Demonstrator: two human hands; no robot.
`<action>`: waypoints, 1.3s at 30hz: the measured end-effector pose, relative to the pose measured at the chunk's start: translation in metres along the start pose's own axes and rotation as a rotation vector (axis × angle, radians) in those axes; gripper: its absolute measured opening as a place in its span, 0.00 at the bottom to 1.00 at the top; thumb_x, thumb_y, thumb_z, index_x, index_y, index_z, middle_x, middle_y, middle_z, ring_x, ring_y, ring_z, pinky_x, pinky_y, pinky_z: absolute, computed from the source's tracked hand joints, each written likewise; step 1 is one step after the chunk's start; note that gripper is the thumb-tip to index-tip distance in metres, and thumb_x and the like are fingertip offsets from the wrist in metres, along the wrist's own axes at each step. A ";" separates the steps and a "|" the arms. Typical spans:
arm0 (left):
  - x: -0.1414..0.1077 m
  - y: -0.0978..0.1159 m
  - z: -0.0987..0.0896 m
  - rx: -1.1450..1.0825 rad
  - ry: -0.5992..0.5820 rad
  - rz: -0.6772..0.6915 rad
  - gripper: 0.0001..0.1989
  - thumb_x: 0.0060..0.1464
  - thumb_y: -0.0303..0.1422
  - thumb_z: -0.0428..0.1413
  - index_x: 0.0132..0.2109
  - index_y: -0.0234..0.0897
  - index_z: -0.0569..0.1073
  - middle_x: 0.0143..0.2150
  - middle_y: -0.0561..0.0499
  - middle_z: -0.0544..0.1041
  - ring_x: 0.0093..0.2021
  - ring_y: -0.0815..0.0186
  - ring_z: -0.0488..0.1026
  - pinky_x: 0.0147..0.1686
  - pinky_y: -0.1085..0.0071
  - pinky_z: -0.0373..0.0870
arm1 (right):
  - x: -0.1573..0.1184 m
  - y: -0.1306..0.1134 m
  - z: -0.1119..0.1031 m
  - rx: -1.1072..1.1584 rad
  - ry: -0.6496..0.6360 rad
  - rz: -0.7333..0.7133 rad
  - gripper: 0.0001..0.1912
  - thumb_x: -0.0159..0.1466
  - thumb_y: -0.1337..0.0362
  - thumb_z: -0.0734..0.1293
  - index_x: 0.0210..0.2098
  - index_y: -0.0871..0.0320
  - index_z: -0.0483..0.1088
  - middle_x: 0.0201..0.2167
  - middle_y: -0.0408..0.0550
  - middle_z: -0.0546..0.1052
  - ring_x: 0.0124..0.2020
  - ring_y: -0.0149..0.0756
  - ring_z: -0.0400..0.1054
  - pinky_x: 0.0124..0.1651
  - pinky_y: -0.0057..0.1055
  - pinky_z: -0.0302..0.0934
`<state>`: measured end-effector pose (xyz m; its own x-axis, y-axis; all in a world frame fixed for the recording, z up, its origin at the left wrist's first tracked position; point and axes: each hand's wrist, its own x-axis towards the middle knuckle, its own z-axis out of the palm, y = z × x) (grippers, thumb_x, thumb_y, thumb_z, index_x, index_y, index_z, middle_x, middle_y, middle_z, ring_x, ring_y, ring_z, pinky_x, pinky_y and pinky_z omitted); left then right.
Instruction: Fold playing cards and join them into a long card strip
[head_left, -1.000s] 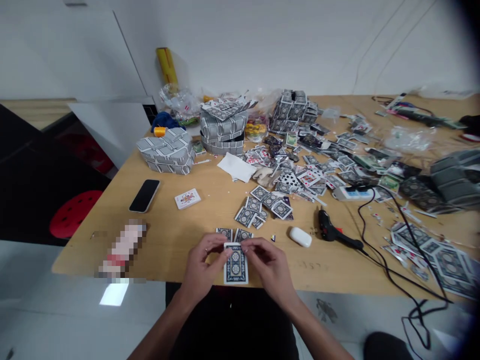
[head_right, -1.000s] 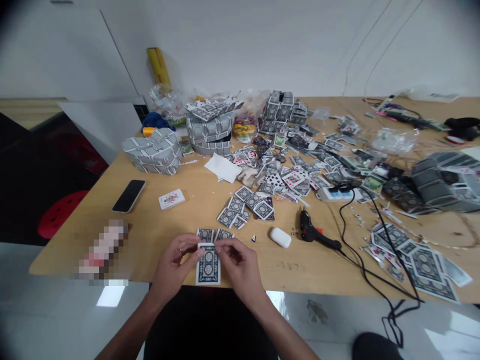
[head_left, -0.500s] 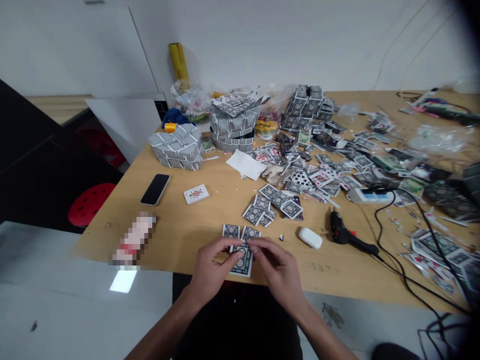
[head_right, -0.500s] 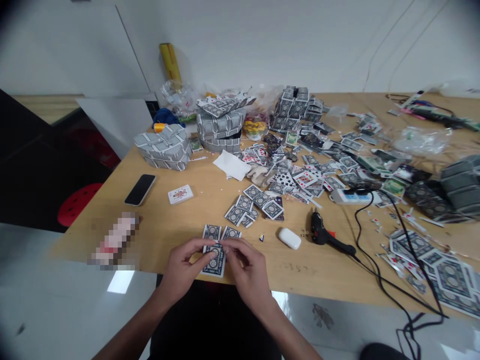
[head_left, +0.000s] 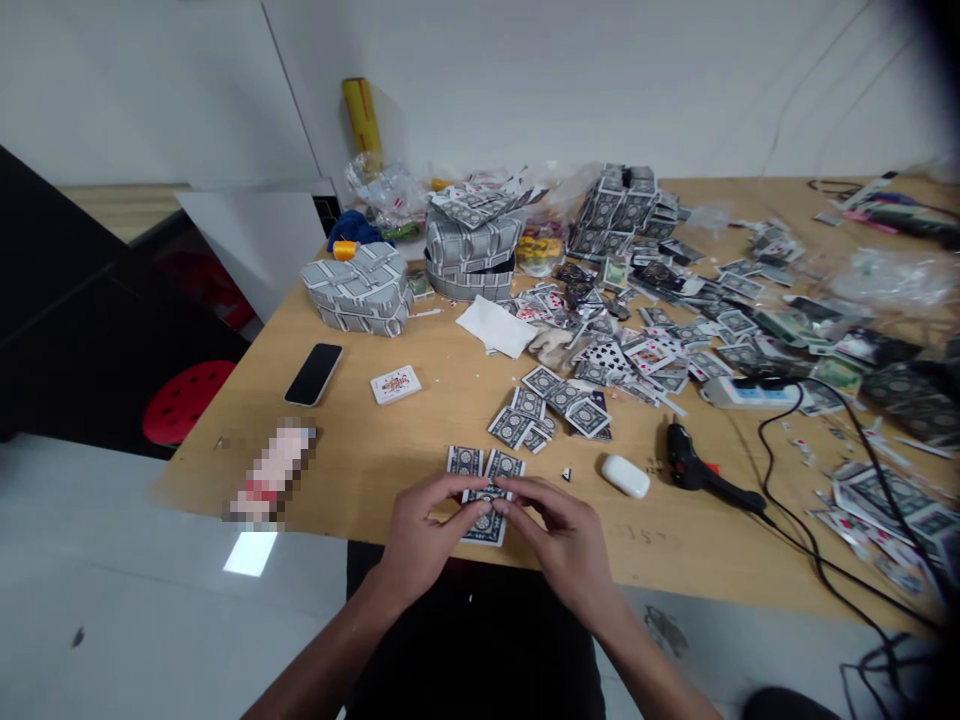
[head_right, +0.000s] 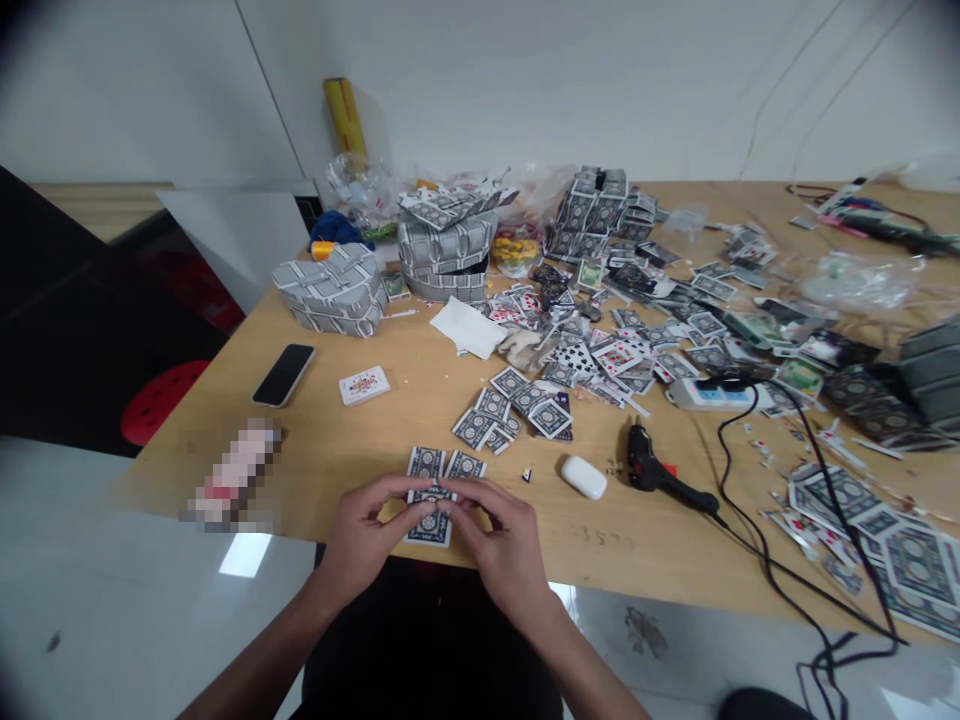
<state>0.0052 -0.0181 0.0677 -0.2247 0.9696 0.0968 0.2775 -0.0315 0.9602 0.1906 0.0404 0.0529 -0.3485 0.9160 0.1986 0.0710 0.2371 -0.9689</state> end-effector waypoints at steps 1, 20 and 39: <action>0.000 0.000 0.000 0.001 -0.001 -0.002 0.09 0.60 0.33 0.67 0.47 0.47 0.85 0.44 0.51 0.88 0.44 0.59 0.85 0.47 0.64 0.81 | 0.000 0.000 0.000 -0.003 -0.001 -0.001 0.10 0.68 0.55 0.76 0.48 0.47 0.85 0.41 0.49 0.86 0.36 0.40 0.78 0.40 0.36 0.76; -0.002 -0.002 0.001 0.034 0.048 0.055 0.11 0.58 0.30 0.68 0.48 0.44 0.86 0.44 0.51 0.88 0.43 0.61 0.86 0.44 0.69 0.82 | -0.001 0.000 -0.002 -0.036 -0.014 -0.010 0.10 0.69 0.59 0.75 0.50 0.45 0.85 0.45 0.49 0.87 0.45 0.44 0.83 0.51 0.39 0.78; 0.001 -0.004 0.000 0.164 0.025 0.283 0.15 0.58 0.26 0.69 0.52 0.45 0.84 0.47 0.51 0.88 0.44 0.64 0.86 0.48 0.71 0.83 | -0.004 0.001 -0.004 -0.049 -0.001 -0.074 0.13 0.70 0.64 0.74 0.52 0.43 0.84 0.46 0.47 0.87 0.46 0.42 0.83 0.51 0.37 0.78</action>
<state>0.0042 -0.0173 0.0635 -0.1395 0.9217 0.3619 0.4782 -0.2573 0.8397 0.1960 0.0382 0.0518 -0.3557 0.8951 0.2688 0.0908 0.3193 -0.9433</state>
